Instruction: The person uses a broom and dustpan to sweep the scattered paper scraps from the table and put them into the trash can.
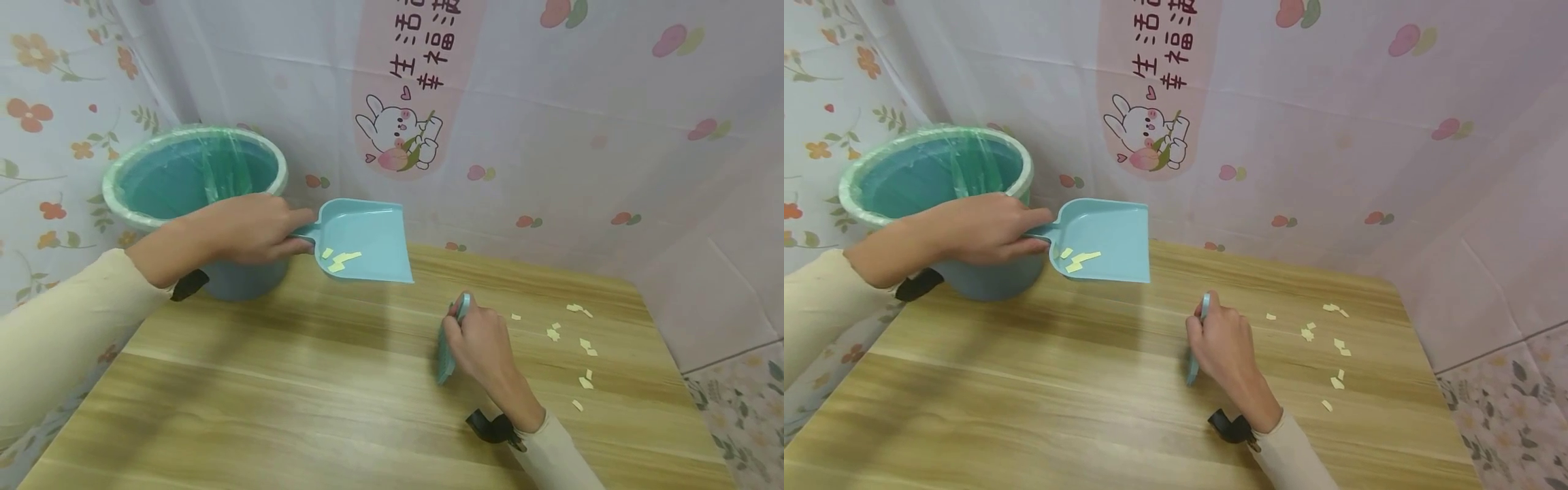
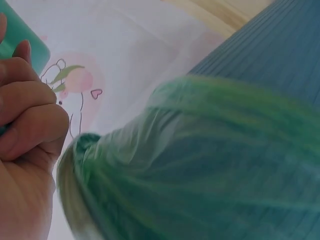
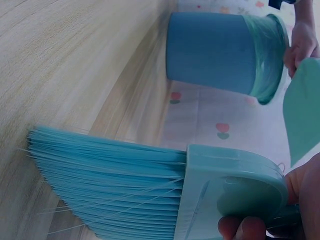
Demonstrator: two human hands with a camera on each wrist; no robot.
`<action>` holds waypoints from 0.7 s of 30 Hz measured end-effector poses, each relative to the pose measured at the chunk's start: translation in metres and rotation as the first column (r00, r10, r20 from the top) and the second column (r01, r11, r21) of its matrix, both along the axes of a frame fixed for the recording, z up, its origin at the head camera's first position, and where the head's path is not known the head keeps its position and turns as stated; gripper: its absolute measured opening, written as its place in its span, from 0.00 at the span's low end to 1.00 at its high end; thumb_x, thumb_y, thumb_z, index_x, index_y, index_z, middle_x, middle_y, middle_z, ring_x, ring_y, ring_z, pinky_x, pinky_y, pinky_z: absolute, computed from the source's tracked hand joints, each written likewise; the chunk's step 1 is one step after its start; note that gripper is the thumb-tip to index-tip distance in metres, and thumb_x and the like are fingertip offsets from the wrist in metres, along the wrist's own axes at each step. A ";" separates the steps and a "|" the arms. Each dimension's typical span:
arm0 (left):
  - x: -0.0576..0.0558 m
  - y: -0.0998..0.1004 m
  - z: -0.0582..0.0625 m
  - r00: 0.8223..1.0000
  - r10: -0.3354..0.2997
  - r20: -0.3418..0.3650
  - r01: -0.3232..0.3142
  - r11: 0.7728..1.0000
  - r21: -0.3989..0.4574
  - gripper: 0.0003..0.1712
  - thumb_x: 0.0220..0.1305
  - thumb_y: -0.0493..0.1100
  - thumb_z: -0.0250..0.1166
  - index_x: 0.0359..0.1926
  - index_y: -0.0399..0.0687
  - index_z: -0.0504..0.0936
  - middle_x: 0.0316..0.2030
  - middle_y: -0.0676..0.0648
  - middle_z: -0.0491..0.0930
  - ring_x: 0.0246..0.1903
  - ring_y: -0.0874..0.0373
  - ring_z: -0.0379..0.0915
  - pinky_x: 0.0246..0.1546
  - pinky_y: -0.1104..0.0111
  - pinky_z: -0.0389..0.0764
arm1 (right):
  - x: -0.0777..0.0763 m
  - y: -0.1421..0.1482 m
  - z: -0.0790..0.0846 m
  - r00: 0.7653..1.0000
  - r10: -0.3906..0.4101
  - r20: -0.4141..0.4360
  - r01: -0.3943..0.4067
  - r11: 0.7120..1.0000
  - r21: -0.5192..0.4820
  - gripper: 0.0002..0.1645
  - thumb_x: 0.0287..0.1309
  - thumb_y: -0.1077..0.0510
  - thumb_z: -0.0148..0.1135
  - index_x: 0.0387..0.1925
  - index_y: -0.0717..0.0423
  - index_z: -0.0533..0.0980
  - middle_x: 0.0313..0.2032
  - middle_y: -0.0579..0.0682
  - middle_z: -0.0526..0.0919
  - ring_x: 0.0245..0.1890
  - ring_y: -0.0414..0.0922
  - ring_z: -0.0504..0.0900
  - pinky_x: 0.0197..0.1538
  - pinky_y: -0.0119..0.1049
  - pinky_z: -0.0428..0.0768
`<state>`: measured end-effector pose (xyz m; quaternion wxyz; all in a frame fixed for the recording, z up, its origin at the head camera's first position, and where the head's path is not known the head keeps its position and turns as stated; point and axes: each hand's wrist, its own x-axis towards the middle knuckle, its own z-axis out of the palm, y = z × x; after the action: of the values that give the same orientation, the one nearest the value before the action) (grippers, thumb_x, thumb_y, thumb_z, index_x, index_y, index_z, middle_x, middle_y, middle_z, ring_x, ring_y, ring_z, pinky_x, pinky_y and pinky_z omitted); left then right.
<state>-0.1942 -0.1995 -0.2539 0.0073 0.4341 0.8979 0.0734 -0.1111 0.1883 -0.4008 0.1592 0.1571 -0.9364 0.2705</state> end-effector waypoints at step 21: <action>0.004 -0.050 0.032 0.989 0.073 -0.129 -0.068 0.997 0.042 0.14 0.77 0.42 0.69 0.36 0.51 0.71 0.20 0.57 0.61 0.20 0.62 0.60 0.29 0.64 0.67 | 0.001 0.001 0.001 1.000 0.006 -0.005 -0.006 0.999 -0.031 0.07 0.66 0.66 0.52 0.33 0.56 0.75 0.15 0.39 0.65 0.12 0.32 0.57 0.17 0.32 0.60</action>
<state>-0.1902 -0.2491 -0.2221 -0.0621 0.4059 0.9097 0.0621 -0.1105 0.1897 -0.3999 0.1631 0.1582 -0.9312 0.2851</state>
